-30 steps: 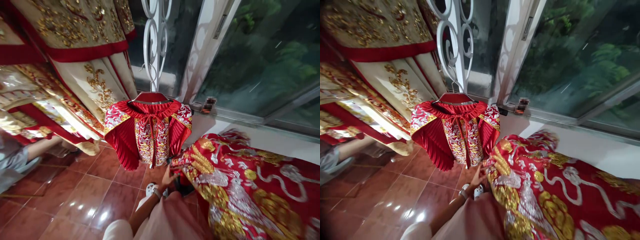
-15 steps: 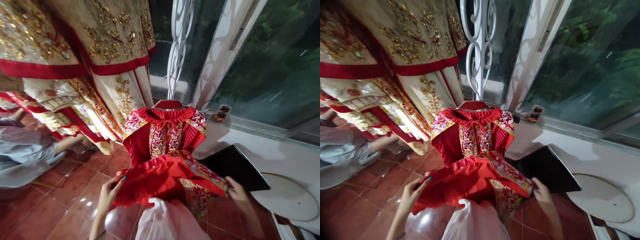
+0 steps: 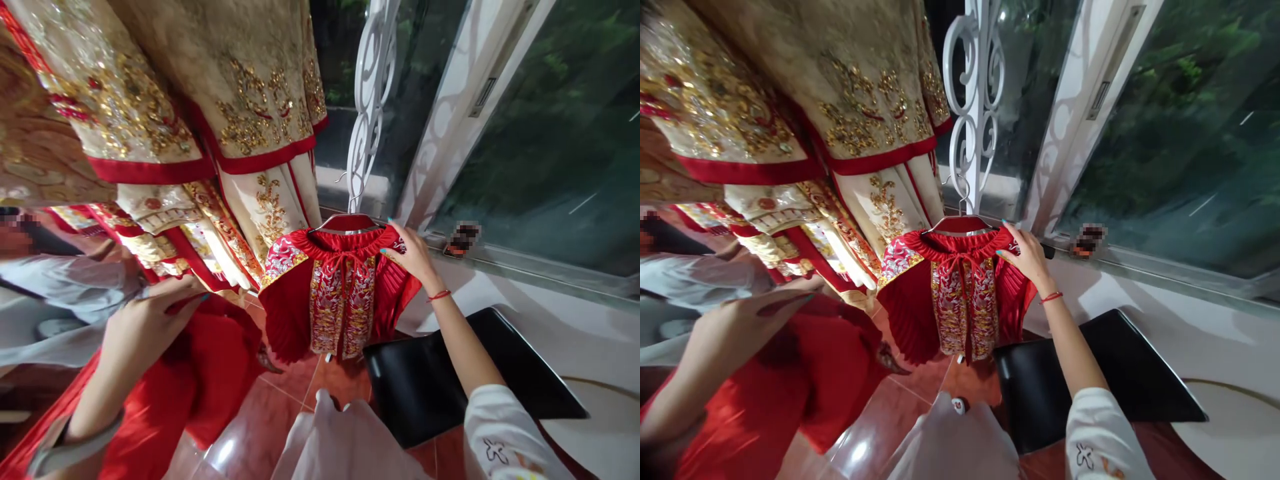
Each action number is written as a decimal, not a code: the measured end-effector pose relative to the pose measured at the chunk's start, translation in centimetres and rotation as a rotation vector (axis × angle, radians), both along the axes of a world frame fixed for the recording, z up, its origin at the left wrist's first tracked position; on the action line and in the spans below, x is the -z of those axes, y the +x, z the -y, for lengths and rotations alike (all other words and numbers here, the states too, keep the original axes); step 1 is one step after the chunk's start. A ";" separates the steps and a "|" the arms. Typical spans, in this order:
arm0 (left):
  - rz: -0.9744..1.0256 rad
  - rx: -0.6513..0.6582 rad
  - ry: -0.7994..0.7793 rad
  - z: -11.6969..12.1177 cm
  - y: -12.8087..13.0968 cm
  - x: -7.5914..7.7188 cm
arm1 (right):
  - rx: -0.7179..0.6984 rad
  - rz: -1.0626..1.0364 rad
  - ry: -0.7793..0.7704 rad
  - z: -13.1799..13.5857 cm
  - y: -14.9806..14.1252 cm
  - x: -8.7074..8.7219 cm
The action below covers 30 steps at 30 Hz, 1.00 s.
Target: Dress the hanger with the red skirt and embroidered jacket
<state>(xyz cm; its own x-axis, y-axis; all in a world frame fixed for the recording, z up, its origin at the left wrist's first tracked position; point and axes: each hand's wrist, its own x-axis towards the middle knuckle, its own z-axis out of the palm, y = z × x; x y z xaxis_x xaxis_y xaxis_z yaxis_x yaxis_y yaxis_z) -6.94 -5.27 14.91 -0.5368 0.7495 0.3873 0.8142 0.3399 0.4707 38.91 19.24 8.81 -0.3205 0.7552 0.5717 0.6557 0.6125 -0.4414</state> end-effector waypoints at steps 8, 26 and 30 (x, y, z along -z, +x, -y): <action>-0.439 -0.040 -0.098 -6.0 -1.0 -4.6 | -0.228 -0.136 -0.268 -0.5 2.3 0.8; -0.016 0.425 0.185 -11.9 20.6 4.0 | -0.121 -0.260 -0.298 4.0 -0.7 1.5; 0.115 0.556 0.240 -10.1 21.0 8.6 | -0.123 -0.242 -0.275 4.2 -0.2 1.1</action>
<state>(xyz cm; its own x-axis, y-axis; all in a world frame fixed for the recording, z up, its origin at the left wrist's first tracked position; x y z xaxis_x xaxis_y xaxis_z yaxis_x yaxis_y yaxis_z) 14.06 4.85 6.31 -0.1393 0.8281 0.5430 0.7788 -0.2470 0.5765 38.75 15.03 7.66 -0.2992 0.8550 0.4236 0.4413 0.5176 -0.7330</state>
